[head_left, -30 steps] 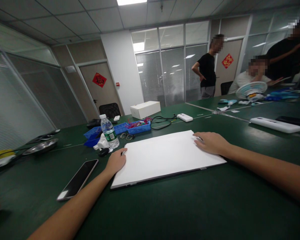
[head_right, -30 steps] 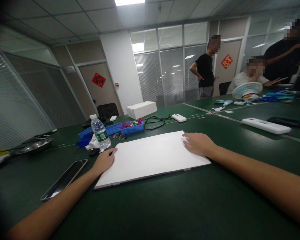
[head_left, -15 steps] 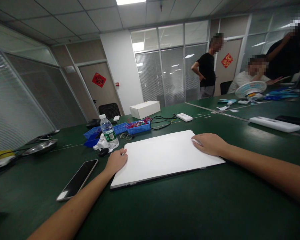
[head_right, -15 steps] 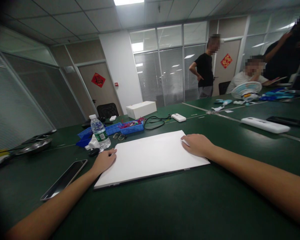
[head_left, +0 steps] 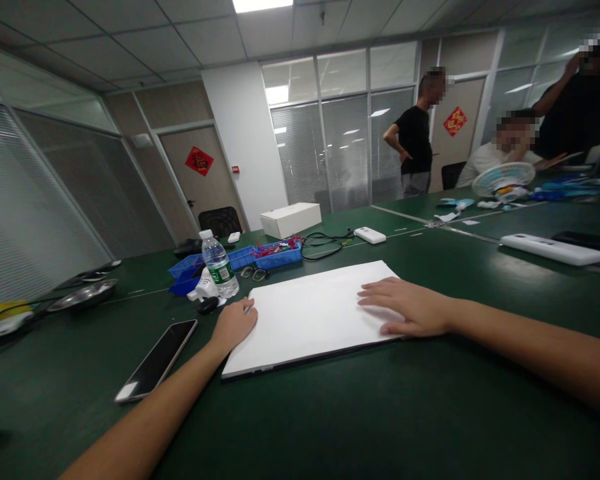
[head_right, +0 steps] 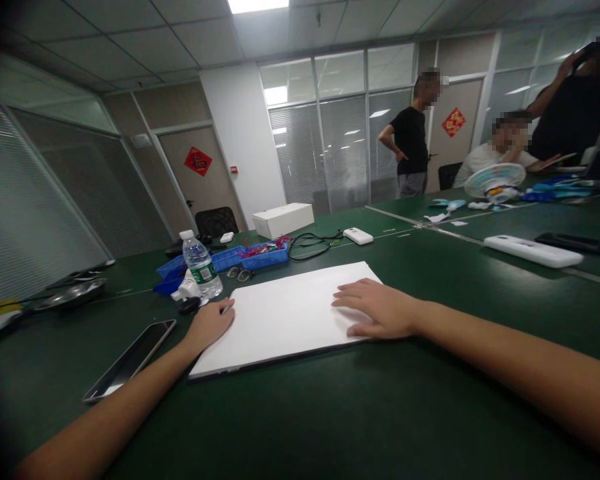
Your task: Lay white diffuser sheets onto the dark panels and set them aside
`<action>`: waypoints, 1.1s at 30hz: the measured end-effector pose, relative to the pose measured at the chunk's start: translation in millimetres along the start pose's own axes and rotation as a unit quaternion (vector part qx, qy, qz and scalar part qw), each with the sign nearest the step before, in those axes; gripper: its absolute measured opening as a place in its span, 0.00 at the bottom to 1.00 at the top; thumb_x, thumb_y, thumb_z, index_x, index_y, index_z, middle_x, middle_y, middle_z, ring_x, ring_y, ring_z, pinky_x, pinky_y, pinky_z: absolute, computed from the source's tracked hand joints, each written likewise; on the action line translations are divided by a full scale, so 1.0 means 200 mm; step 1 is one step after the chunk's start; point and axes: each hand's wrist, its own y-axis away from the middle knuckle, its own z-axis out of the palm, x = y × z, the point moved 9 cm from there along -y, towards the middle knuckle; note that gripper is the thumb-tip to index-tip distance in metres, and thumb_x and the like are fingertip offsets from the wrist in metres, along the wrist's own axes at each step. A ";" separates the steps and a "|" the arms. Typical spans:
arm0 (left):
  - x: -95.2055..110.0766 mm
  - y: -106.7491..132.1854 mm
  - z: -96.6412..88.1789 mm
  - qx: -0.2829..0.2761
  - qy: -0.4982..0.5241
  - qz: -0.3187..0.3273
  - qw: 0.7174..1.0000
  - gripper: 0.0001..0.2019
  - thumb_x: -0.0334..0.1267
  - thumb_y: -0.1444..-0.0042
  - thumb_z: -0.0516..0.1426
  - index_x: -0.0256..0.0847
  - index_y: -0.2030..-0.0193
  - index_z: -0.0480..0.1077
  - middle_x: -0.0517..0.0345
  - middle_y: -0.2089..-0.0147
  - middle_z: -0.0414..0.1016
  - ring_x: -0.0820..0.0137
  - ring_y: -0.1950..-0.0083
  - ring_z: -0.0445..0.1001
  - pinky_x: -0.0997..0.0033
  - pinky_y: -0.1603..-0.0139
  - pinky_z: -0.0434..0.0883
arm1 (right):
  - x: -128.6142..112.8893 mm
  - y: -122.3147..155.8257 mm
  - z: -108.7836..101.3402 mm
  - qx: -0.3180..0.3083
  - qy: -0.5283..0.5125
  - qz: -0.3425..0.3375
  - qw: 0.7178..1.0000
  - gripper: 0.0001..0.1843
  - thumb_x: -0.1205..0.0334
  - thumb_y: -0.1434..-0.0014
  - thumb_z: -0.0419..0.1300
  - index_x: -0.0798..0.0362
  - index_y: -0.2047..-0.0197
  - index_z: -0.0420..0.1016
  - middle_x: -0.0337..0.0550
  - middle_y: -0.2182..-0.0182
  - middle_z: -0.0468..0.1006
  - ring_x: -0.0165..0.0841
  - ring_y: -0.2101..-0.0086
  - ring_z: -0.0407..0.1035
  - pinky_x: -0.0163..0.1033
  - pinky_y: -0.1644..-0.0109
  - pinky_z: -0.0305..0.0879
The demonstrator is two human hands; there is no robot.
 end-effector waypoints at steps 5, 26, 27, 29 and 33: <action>0.02 0.02 -0.02 0.008 -0.009 0.004 1.000 0.25 0.38 0.38 0.52 0.37 0.35 0.73 0.44 0.35 0.74 0.56 0.37 0.76 0.65 0.37 0.67 | -0.17 -0.03 0.07 -0.065 -0.046 -0.027 0.997 0.42 0.38 0.36 0.57 0.46 0.25 0.55 0.52 0.29 0.56 0.49 0.32 0.55 0.60 0.30 0.52; 0.03 0.01 -0.01 -0.003 0.009 0.016 1.000 0.25 0.39 0.37 0.51 0.36 0.37 0.75 0.43 0.34 0.73 0.55 0.35 0.74 0.62 0.35 0.66 | -0.31 -0.03 -0.03 0.054 0.055 -0.139 0.987 0.23 0.53 0.31 0.56 0.51 0.37 0.72 0.51 0.42 0.76 0.40 0.44 0.70 0.49 0.41 0.65; 0.03 0.01 -0.01 -0.004 0.009 0.014 1.000 0.24 0.39 0.37 0.51 0.36 0.37 0.75 0.44 0.34 0.73 0.55 0.36 0.74 0.63 0.36 0.67 | -0.28 -0.04 -0.02 0.042 0.037 -0.117 0.992 0.26 0.50 0.32 0.57 0.50 0.34 0.70 0.51 0.40 0.74 0.41 0.42 0.69 0.51 0.39 0.64; 0.03 0.01 -0.01 -0.004 0.006 0.010 1.000 0.24 0.39 0.38 0.52 0.37 0.37 0.75 0.45 0.35 0.74 0.56 0.36 0.74 0.64 0.36 0.67 | -0.22 -0.04 0.00 0.021 -0.006 -0.060 0.998 0.36 0.43 0.35 0.59 0.48 0.29 0.63 0.52 0.35 0.68 0.44 0.38 0.65 0.53 0.35 0.61; 0.02 0.01 0.00 -0.001 -0.002 0.016 1.000 0.25 0.39 0.38 0.52 0.37 0.37 0.74 0.45 0.34 0.73 0.57 0.35 0.73 0.65 0.35 0.66 | -0.10 -0.03 0.08 -0.007 -0.066 0.030 0.997 0.49 0.35 0.39 0.60 0.49 0.24 0.52 0.55 0.30 0.59 0.48 0.33 0.56 0.57 0.31 0.56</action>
